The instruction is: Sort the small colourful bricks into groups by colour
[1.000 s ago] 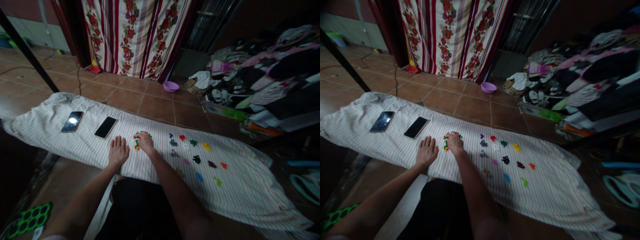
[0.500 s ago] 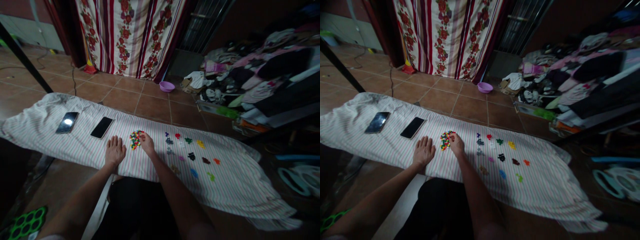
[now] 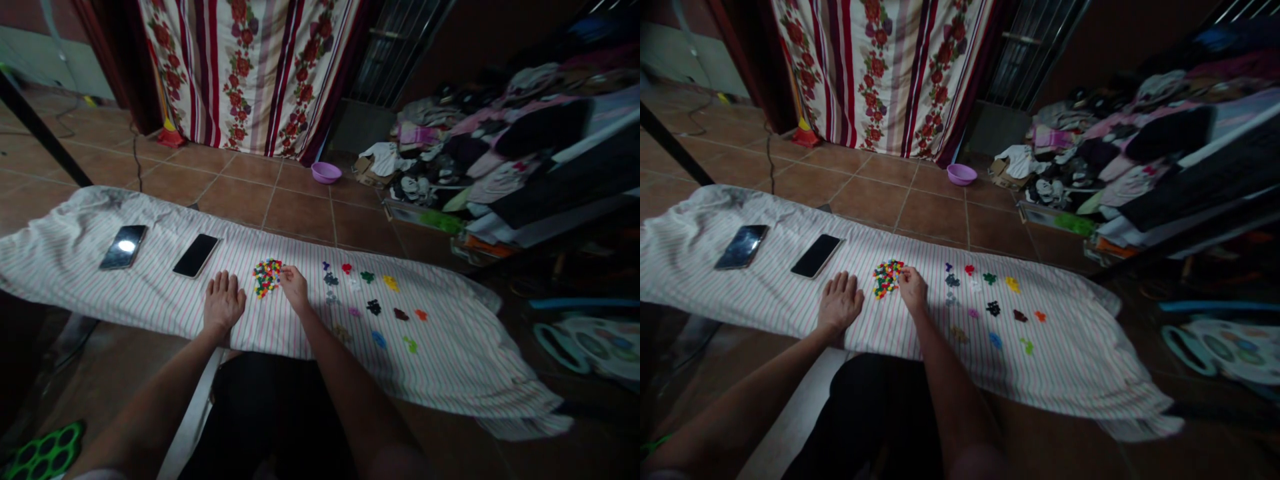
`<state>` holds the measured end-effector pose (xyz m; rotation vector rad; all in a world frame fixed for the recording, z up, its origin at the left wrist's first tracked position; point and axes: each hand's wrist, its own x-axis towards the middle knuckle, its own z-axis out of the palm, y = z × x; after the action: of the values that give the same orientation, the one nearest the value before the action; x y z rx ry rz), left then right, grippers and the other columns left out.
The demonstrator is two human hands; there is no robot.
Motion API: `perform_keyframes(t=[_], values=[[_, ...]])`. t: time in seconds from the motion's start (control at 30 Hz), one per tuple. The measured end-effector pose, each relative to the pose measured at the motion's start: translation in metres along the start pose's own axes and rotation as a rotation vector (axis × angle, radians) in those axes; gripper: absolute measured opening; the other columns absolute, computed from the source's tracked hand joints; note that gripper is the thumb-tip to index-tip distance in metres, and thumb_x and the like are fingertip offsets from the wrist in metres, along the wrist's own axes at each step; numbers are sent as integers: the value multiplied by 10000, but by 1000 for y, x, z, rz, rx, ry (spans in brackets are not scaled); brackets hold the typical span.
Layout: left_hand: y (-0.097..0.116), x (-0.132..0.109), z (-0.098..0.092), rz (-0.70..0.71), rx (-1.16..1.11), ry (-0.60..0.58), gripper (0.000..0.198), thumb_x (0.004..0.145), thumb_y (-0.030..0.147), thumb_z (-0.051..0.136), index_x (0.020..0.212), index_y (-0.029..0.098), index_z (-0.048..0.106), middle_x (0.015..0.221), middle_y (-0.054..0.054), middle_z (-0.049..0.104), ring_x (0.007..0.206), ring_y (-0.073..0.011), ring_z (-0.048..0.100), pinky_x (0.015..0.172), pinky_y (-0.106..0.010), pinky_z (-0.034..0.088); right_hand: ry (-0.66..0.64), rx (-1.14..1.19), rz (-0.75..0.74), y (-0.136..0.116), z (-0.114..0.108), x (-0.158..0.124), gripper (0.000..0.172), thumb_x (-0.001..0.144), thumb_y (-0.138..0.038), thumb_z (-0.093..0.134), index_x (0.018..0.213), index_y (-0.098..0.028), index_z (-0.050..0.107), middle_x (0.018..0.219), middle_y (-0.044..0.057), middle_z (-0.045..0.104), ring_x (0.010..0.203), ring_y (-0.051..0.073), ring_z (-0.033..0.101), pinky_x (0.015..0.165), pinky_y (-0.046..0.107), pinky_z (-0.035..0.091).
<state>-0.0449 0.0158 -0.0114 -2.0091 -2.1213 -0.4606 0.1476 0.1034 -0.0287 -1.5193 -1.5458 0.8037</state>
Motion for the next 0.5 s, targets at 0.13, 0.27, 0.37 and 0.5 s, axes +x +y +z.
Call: perform_keyframes(t=[0.13,0.27,0.37,0.5], values=[[1,0,-3,-8,-14,-16,526,911,356,355,1302,57,542,1402,-241,506,1347,-360,428,1109,-497,306,66,-102,-2,3,-15,-5,171,799,-232,517,913,-249,643,871,-13,703,771,144,652,759,267,518],[1,1,-6,-16,-28,-39,524,903,352,352,1301,69,541,1409,-228,504,1357,-353,418,1114,-497,299,139,-179,-36,7,-41,-3,230,764,-179,498,900,-242,673,845,-7,696,749,145,635,754,261,504],[1,1,-7,-15,-25,-43,530,904,353,347,1302,62,541,1408,-234,503,1354,-357,419,1114,-497,297,208,-242,-55,14,-68,2,270,745,-149,469,868,-221,698,855,19,699,778,157,631,776,265,495],[1,0,-5,-14,-22,-29,528,904,361,348,1296,66,544,1414,-236,495,1352,-355,420,1109,-494,301,299,-329,-30,29,-107,7,313,746,-132,433,839,-220,718,864,29,704,841,171,631,812,275,484]])
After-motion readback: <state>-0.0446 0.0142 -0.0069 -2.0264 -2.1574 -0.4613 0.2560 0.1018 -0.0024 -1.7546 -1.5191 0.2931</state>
